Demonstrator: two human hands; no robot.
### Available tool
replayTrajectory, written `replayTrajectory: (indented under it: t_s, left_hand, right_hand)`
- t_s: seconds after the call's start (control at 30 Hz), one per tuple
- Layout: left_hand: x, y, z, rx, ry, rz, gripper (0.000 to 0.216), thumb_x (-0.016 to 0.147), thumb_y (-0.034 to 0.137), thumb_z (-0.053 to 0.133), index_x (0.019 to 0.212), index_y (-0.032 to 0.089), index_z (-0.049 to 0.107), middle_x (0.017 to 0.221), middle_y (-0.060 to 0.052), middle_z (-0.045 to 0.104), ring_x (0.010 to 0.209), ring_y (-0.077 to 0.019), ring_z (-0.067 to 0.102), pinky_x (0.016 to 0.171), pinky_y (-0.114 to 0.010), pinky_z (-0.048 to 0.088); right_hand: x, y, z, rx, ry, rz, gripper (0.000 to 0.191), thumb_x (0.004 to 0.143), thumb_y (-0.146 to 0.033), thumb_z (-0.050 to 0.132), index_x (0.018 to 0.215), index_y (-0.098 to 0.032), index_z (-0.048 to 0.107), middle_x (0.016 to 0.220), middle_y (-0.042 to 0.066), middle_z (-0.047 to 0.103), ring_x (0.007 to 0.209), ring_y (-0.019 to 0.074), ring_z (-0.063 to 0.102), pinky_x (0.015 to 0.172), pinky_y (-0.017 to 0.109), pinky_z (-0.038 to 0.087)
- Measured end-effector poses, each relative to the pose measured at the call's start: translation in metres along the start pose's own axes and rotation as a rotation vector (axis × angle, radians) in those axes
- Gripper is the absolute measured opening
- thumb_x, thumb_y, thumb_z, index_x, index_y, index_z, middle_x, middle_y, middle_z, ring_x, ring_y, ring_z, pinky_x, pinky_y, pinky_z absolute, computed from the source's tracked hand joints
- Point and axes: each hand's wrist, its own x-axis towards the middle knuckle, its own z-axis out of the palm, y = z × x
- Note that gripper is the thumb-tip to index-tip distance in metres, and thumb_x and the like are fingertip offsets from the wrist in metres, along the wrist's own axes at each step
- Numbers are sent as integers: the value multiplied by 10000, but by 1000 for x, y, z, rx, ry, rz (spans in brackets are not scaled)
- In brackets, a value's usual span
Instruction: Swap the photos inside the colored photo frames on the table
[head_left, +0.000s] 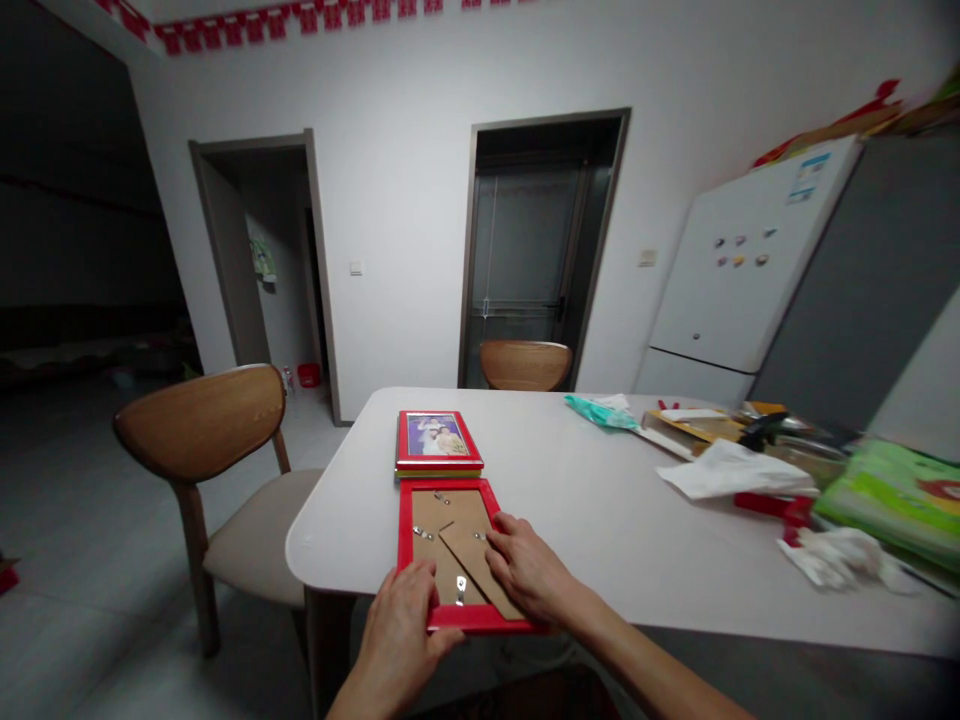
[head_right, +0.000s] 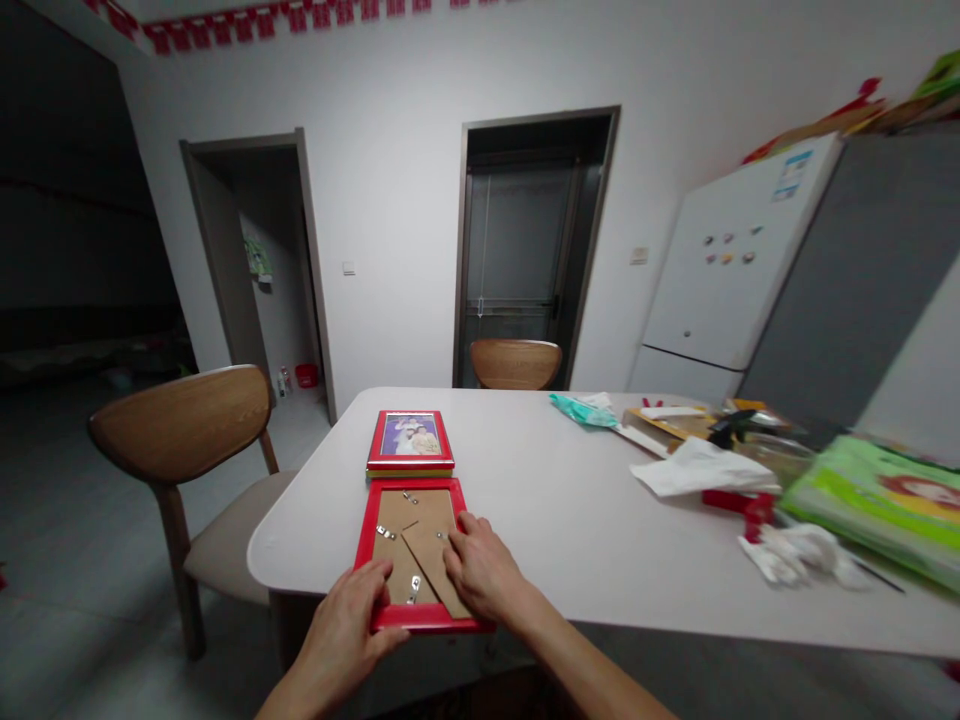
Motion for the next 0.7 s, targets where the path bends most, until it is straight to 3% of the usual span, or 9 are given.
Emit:
replayTrajectory:
  t_s: [0.23,0.47,0.7]
  left_hand:
    - [1,3,-3,0,22,22,455,594,315,648,1010,174,528,925,-41,599,981,-208,490,907,-338,332]
    - [-2,1,-2,-14,42,42,447,579,297,661,993,179,542,914,-46,602,980,-228,490,901,-374,339]
    - [-1,-4,1,4,10,40,558,585,293,648,1101,158,483,992,-74,597,994,-233,497,934,-393,318]
  right_hand:
    - [0,-1,-5,35,-44,41,298,818,-272,314,881,-167,586,1010,84,497,904,166,461,790,259,329]
    - [5,-7,-6,-44,-17,84,287,802,-270,343,825,-168,610,960,100,534,899,202,458,778,308,331]
    - [30,-39,12,57,-34,-158,281,819,-252,329,928,-195,581,952,65,523,902,169,432,782,290,308]
